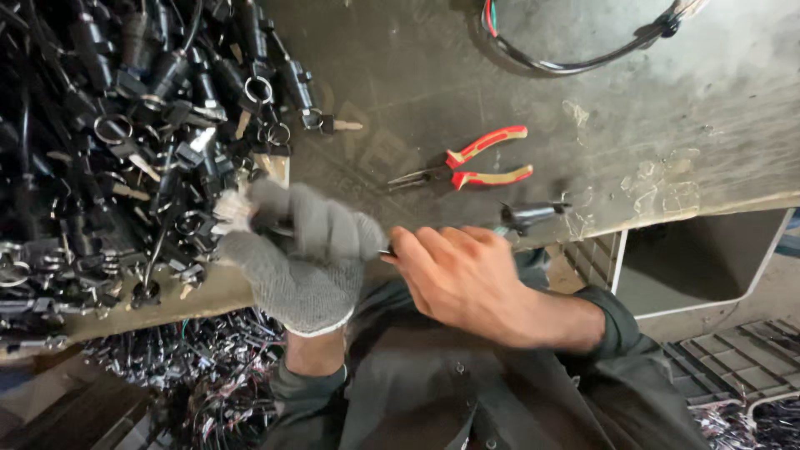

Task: The person holds a black cable against the workbench and uses pliers to cut and strip insulation from its ends, exposing colored inner wires. They work through multiple cables one at a time, setting each processed cable on the bench and picking up the next.

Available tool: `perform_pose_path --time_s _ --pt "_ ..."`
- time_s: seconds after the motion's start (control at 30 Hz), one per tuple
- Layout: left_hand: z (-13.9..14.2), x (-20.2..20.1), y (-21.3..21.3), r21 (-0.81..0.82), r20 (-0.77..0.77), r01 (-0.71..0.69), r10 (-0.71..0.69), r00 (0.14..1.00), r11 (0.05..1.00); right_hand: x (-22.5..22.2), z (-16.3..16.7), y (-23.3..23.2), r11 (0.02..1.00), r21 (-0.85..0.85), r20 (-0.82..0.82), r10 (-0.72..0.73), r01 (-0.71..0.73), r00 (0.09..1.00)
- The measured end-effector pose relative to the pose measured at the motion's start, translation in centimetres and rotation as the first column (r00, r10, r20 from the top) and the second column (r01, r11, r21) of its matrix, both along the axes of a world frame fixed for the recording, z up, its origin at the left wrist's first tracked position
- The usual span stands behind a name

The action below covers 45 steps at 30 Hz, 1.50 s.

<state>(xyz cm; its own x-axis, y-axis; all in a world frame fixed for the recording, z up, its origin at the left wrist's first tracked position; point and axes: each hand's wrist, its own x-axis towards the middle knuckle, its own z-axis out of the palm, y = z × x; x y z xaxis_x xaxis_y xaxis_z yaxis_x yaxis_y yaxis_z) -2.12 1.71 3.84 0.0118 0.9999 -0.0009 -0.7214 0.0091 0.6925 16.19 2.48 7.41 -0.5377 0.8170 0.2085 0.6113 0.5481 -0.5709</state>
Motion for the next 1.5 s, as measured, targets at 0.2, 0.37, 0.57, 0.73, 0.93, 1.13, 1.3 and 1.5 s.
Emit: perform_pose_path --time_s 0.2,0.37,0.57,0.73,0.93,1.13,1.3,1.5 --pt "0.0 0.2 -2.0 -0.075 -0.323 -0.021 -0.004 0.946 0.997 0.8 -1.0 0.9 1.000 0.014 -0.071 -0.016 0.017 0.997" --pt "1.7 2.9 -1.6 0.230 -0.560 0.170 -0.013 0.829 0.958 5.1 0.5 -0.5 0.921 -0.345 -0.588 -0.064 -0.178 0.806" --pt "1.9 6.7 -3.8 -0.144 -0.337 0.492 -0.510 0.791 0.859 5.5 7.9 4.3 0.707 -0.442 -0.881 -0.229 -0.552 0.413" --pt "2.0 6.8 -2.4 0.114 -0.573 0.315 -0.197 0.796 0.942 5.3 7.8 5.6 0.761 -0.182 -0.963 -0.265 -0.623 -0.042" --pt "-0.7 3.2 0.3 0.204 -0.713 0.624 -0.322 0.623 0.754 9.7 2.8 4.2 0.820 -0.249 -0.896 -0.397 -0.515 -0.199" --pt "-1.5 2.4 0.2 -0.189 0.291 0.653 -0.593 0.751 0.734 7.6 -2.0 7.9 0.784 -0.598 -0.768 -0.620 -0.164 -0.160" --pt "0.7 -0.7 2.0 -0.046 -0.231 0.416 -0.415 0.880 0.908 4.1 -3.0 4.5 0.604 -0.750 -0.632 -0.532 -0.271 0.563" --pt "-2.1 2.1 0.6 0.033 -0.638 -0.021 0.037 0.769 0.999 3.5 -5.7 1.7 0.755 -0.654 -0.371 -0.264 -0.048 0.890"
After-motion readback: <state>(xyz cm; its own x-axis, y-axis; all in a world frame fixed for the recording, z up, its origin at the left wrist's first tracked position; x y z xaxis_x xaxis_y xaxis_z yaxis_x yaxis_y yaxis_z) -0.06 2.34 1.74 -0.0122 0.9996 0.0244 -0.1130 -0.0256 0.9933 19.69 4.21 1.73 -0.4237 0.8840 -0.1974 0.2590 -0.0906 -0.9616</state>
